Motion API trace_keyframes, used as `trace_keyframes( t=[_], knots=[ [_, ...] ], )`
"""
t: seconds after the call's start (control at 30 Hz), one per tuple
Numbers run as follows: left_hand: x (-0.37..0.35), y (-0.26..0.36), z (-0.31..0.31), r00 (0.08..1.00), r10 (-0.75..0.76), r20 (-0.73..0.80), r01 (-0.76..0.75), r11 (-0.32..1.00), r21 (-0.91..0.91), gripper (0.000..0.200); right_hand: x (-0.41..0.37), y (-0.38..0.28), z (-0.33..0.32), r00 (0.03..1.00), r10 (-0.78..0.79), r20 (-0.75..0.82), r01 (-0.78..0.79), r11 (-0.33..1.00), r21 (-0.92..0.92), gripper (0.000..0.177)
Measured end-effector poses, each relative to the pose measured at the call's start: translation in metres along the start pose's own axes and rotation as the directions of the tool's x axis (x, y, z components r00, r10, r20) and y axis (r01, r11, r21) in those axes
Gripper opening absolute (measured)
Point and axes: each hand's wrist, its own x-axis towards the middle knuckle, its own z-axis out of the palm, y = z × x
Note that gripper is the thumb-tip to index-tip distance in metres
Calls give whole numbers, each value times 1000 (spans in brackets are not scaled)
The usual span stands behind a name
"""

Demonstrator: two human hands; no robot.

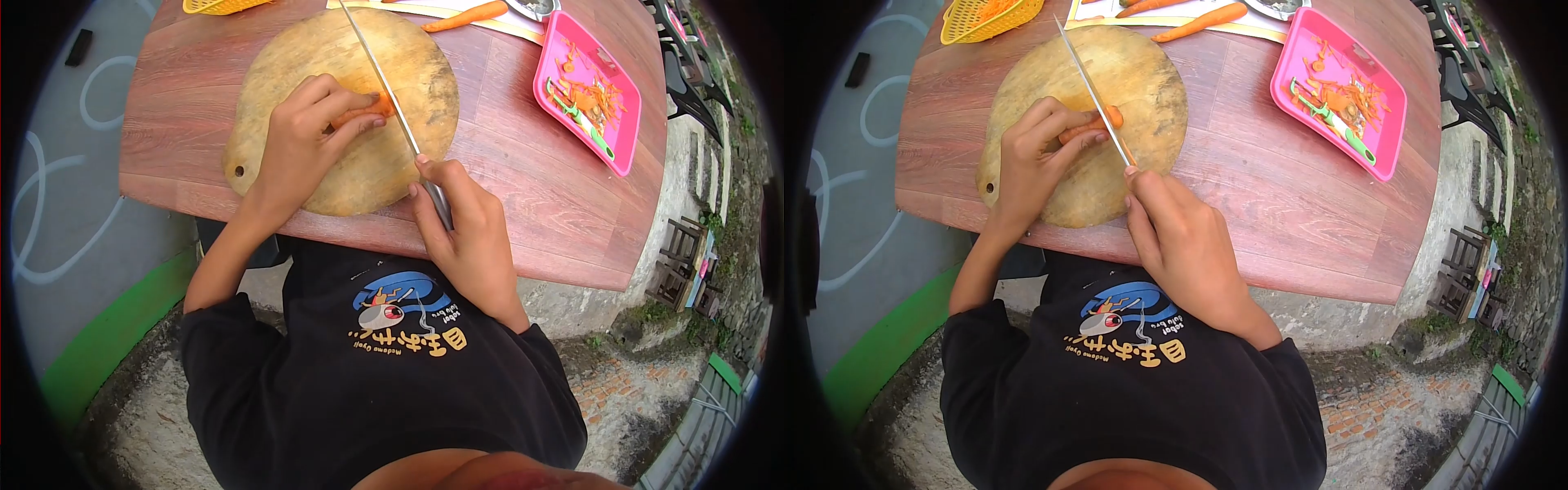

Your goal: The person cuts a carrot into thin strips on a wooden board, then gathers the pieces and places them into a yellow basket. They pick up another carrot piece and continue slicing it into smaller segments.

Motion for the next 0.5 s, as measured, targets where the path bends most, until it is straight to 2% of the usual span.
trace_keyframes(
  t=[0.17,0.27,0.33,0.5],
  knots=[
    [1,-3,1,1000,-8,-23,8,999,-34,21,6,-3,3,1000,-6,-6,6,1000,-18,23],
    [0,-5,2,998,-51,-29,49,996,-69,20,10,-8,4,999,42,25,-42,999,-16,22],
    [-1,-9,3,998,36,-47,-38,998,-45,18,14,-8,8,1000,11,-7,-11,999,-34,22],
    [-1,-14,1,997,65,-45,-67,997,-25,22,23,-17,10,997,76,16,-75,995,-66,20]
  ],
)
